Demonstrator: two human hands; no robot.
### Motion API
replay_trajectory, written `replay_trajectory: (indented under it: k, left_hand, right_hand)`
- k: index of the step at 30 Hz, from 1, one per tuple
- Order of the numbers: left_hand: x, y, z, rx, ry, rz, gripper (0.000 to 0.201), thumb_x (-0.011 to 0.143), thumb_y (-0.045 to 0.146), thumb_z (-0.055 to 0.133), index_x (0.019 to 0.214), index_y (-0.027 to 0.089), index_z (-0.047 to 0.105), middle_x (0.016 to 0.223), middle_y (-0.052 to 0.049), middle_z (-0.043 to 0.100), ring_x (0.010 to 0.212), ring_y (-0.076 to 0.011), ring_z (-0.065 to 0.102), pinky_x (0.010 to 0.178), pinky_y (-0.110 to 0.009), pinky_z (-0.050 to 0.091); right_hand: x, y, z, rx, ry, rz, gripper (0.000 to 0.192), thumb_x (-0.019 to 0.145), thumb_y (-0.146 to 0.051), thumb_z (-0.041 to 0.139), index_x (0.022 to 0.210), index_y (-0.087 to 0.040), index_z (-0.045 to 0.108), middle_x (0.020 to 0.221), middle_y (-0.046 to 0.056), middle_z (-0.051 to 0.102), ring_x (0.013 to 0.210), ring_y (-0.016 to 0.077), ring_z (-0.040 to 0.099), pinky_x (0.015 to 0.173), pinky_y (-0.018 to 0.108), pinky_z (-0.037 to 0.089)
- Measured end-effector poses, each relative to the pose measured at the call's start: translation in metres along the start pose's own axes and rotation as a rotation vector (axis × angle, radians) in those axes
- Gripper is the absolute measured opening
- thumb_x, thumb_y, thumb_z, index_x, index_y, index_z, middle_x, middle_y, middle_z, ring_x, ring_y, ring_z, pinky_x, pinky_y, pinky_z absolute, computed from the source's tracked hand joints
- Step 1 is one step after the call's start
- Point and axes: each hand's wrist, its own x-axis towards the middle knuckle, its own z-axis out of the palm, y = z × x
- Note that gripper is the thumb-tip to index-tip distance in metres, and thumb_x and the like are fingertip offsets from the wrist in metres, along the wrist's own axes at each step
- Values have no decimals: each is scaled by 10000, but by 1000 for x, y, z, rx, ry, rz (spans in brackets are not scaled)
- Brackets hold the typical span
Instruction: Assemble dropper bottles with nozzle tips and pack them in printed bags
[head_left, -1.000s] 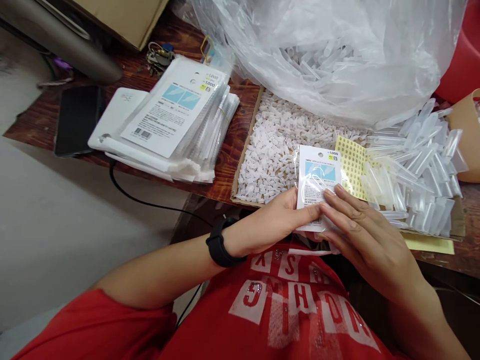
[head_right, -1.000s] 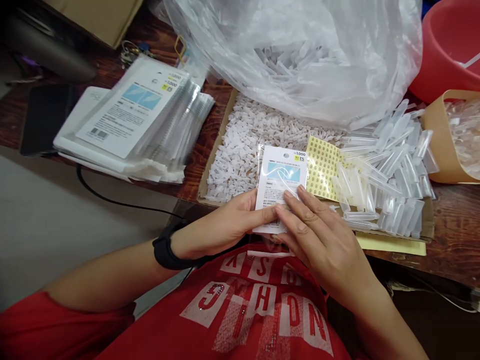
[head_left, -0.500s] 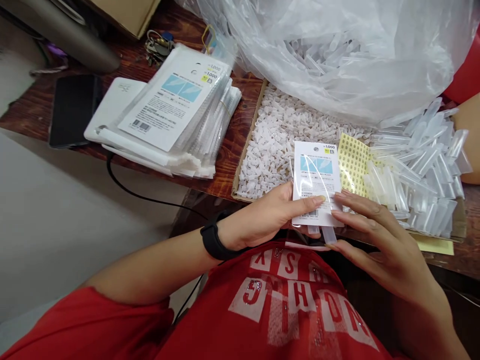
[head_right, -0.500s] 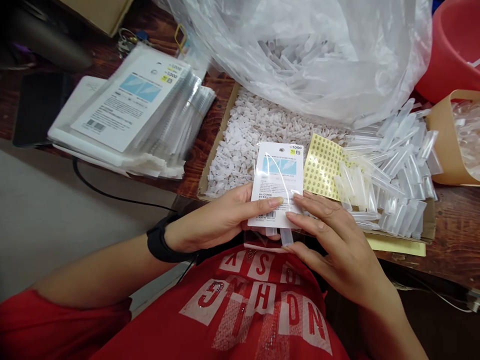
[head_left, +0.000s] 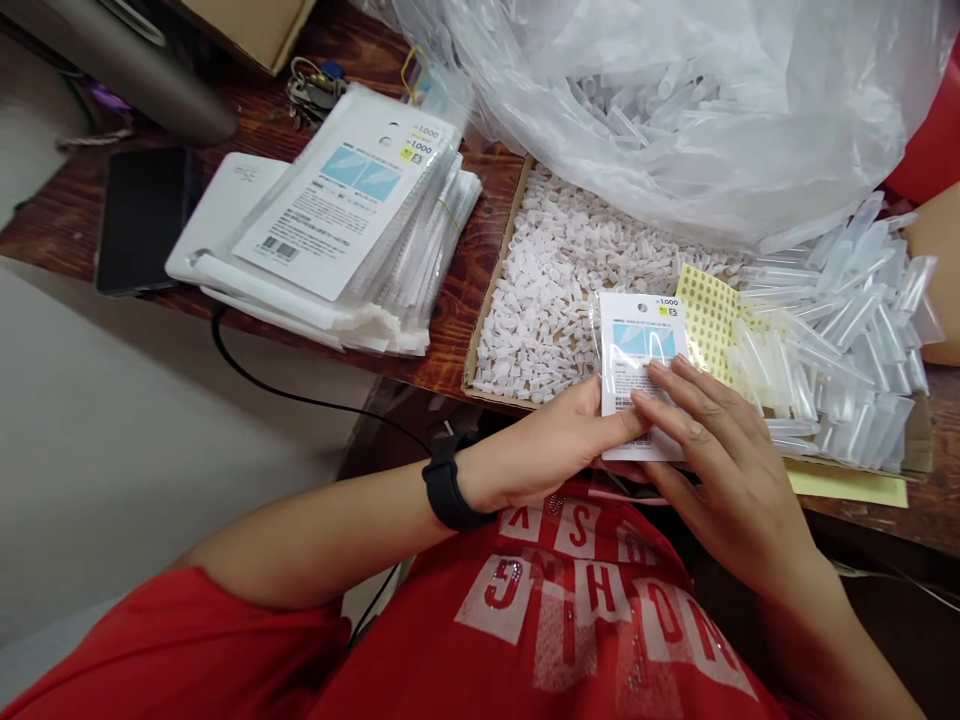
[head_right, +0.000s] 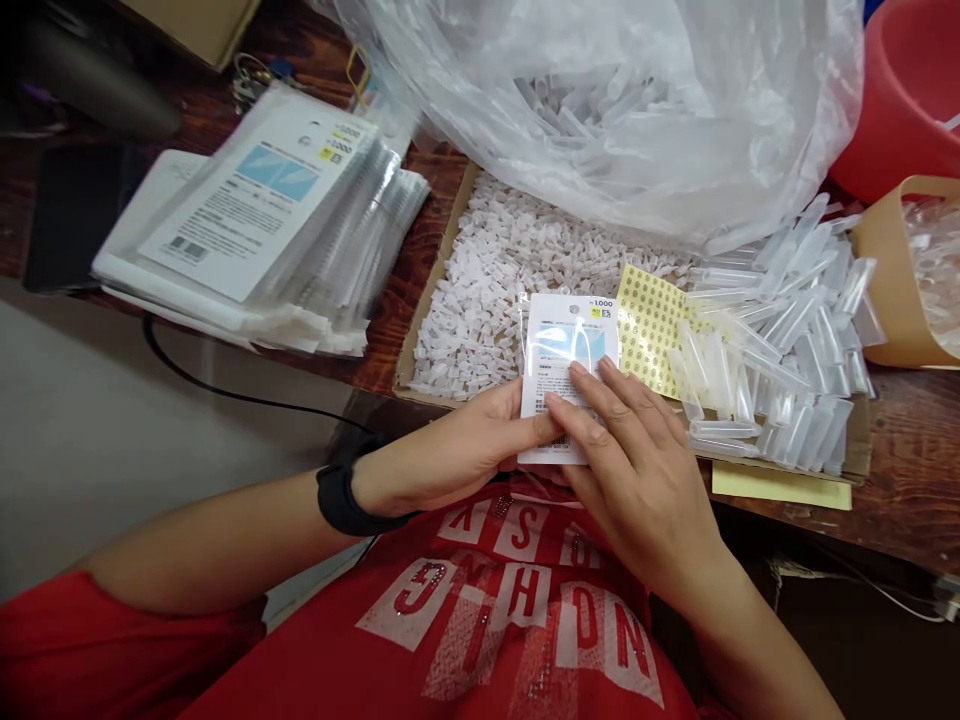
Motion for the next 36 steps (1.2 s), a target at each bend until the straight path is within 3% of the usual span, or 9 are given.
replay_trajectory:
  k: [5,10,12,17,21,26,31,33,36]
  left_hand:
    - [2,-5,-1,56,20,2,613,842,458,921,1381,248,719,1300,-97,781,1162,-280,738,1024,-420,571]
    - [3,-7,-11,19,-33,33,494,860,346,917,1312,219,762,1324,-102,787,1233,-272,723,1123,-405,510]
    - [3,-8,-13,10,-36,30,469,869,331,910,1301,216,765,1343,-101,783,1240,-265,724,1129,-396,503]
    - [2,-9,-11,44,-26,48,458,893,329,892,1314,214,756,1424,-98,746,1327,-269,680,1177,-396,468]
    - [0,-7,-7,81,2,57,485,880,358,902,1321,224,754,1419,-98,747,1346,-290,669,1191,-425,463]
    - [-2,-5,-5,67,-15,37,466,875,370,904,1294,219,768,1392,-100,760,1329,-300,680,1195,-443,467]
    - [0,-6,-6,77,-19,57,467,875,370,906,1295,224,766,1418,-92,747,1356,-293,663,1205,-425,455]
    - [-1,-2,-7,57,-31,45,464,879,361,903,1296,216,764,1402,-99,756,1337,-292,677,1187,-421,473]
    - [-5,11,-9,40,-31,33,437,901,320,883,1302,199,756,1386,-108,765,1283,-279,709,1128,-398,523]
  right_hand:
    - [2,3,9,4,154,44,535,1001,-113,652,1497,-306,594,1471,78,690,1446,293,600,1204,519,512]
    - [0,7,-7,43,-80,-61,567,1012,-210,688,1554,-193,522,1596,128,589,1553,301,477,1254,510,452]
    - [-1,8,-11,-1,-92,-72,539,1024,-192,672,1544,-193,529,1585,114,607,1521,286,515,1226,480,462]
    - [-3,5,-1,-138,65,-51,456,1008,-130,679,1445,-246,618,1411,72,740,1297,249,689,1069,407,507]
    - [-3,2,5,-113,134,23,456,993,-131,691,1415,-299,647,1387,51,746,1241,253,701,1065,418,519]
    - [-2,-5,4,-154,86,47,429,994,-168,693,1396,-311,658,1397,51,734,1214,268,688,1050,435,497]
    - [1,-10,13,-179,202,116,360,1000,-213,714,1337,-335,679,1317,39,758,1119,261,698,991,430,495]
    - [0,-10,11,-107,170,135,428,994,-190,708,1383,-361,655,1357,43,726,1180,268,683,1043,450,506]
    - [-6,-7,-1,80,58,160,571,976,-245,738,1509,-375,577,1563,84,555,1423,320,564,1163,521,503]
